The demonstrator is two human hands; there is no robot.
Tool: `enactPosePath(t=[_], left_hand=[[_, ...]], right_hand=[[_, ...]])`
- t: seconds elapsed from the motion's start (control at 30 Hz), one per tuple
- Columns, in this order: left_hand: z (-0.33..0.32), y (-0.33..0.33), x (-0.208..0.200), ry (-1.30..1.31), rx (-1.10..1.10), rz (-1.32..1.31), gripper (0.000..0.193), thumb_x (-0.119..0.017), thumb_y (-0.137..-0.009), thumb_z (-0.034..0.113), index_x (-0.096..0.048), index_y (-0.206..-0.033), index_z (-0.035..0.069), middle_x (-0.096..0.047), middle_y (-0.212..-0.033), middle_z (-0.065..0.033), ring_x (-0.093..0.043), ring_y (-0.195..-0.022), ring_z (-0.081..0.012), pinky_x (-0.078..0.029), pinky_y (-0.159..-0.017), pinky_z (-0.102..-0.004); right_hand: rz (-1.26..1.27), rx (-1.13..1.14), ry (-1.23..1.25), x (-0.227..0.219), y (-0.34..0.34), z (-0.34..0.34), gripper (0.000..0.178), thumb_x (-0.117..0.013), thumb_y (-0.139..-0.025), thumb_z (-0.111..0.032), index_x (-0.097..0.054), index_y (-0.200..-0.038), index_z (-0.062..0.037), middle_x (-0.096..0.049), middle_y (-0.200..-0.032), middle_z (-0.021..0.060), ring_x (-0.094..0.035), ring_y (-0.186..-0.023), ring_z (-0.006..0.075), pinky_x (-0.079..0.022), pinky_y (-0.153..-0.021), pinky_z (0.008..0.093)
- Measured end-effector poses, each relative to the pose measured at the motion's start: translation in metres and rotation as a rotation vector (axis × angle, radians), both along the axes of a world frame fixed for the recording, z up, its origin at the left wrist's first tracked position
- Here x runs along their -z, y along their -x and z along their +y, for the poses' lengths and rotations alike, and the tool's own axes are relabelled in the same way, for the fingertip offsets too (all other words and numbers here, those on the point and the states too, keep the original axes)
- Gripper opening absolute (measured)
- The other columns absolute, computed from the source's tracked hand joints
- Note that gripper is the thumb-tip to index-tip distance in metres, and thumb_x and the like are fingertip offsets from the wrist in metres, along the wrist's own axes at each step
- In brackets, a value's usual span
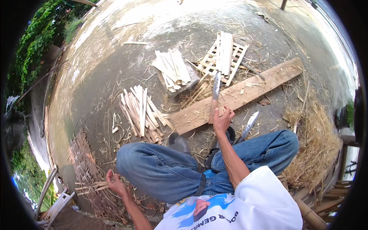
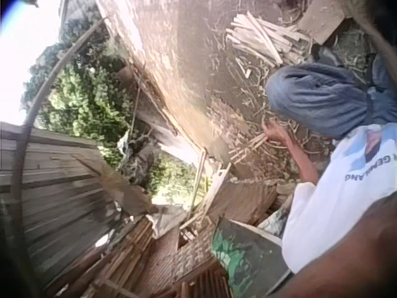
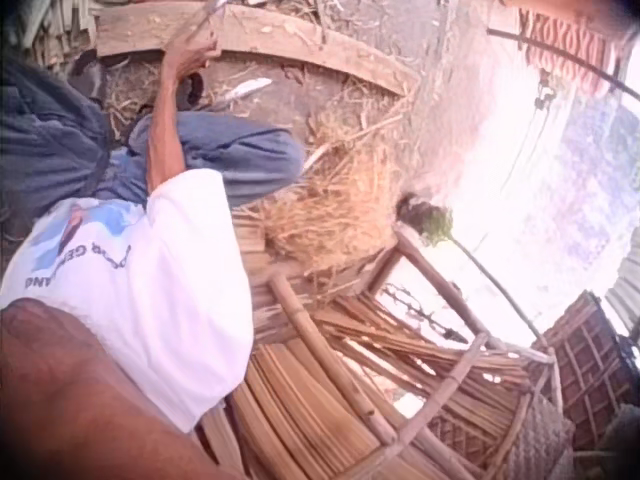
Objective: The person sits on the ground and uses a knife to split bamboo strips into thinner pieces. They repeatedly pick up strips, split them, and place the finished pieces into a pile.
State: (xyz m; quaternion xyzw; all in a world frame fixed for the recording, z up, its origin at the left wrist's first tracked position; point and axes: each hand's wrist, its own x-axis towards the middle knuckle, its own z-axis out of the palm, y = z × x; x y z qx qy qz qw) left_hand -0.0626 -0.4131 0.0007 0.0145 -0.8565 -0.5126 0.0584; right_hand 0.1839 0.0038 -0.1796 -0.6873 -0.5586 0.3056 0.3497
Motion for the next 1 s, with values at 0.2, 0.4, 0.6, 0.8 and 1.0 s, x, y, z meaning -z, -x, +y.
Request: enactPosePath(t=[0.2, 0.4, 0.6, 0.8, 1.0], left_hand=[[0.289, 0.036, -0.168, -0.354, 0.872, 0.22, 0.032, -0.066, -0.094, 0.0, -0.059, -0.125, -0.003, -0.058, -0.126, -0.01, -0.061, -0.105, -0.0155, -0.053, -0.097, -0.0308], [0.441, -0.106, -0.19, -0.035, 1.572, 0.138, 0.033, -0.065, -0.098, 0.018, -0.062, -0.128, 0.005, -0.068, -0.111, -0.009, -0.067, -0.097, -0.015, -0.056, -0.085, -0.0306], [0.501, -0.116, -0.079, 1.226, 2.17, 0.21, 0.05, -0.068, -0.094, 0.038, -0.06, -0.136, 0.012, -0.066, -0.128, -0.0128, -0.068, -0.106, -0.0258, -0.055, -0.091, -0.0401], [0.587, -0.114, 0.03, 0.945, 2.246, 0.398, 0.043, -0.067, -0.092, 0.029, -0.065, -0.127, 0.006, -0.068, -0.119, -0.0223, -0.069, -0.103, -0.034, -0.054, -0.091, -0.0415], [0.636, -0.134, 0.093, 1.051, 2.376, -0.058, 0.045, -0.067, -0.095, 0.032, -0.063, -0.13, 0.004, -0.07, -0.099, -0.0117, -0.065, -0.077, -0.019, -0.052, -0.07, -0.034]], right_hand=[[0.208, 0.146, -0.302, -0.081, -0.048, 0.055, 0.031, -0.063, -0.089, -0.012, -0.058, -0.117, -0.002, -0.049, -0.118, 0.0184, -0.05, -0.109, 0.0317, -0.043, -0.097, 0.0426], [0.313, 0.103, -0.576, -0.238, -0.132, 0.028, 0.015, -0.062, -0.095, -0.013, -0.064, -0.107, -0.0035, -0.058, -0.11, 0.0111, -0.056, -0.101, 0.0238, -0.047, -0.09, 0.0388], [-0.286, 0.249, -0.673, -0.271, -0.248, -0.068, 0.015, -0.063, -0.095, -0.014, -0.065, -0.104, -0.0026, -0.06, -0.108, 0.0133, -0.058, -0.108, 0.0273, -0.046, -0.094, 0.0394], [-0.614, 0.707, -0.238, -0.209, -0.354, -0.233, 0.018, -0.066, -0.091, -0.014, -0.064, -0.105, -0.0039, -0.057, -0.113, 0.0152, -0.055, -0.111, 0.0335, -0.045, -0.097, 0.0454], [-0.734, 0.999, 0.221, -0.168, -0.328, -0.388, 0.025, -0.069, -0.088, -0.019, -0.062, -0.109, -0.0066, -0.052, -0.122, 0.0182, -0.052, -0.116, 0.0377, -0.043, -0.097, 0.047]])
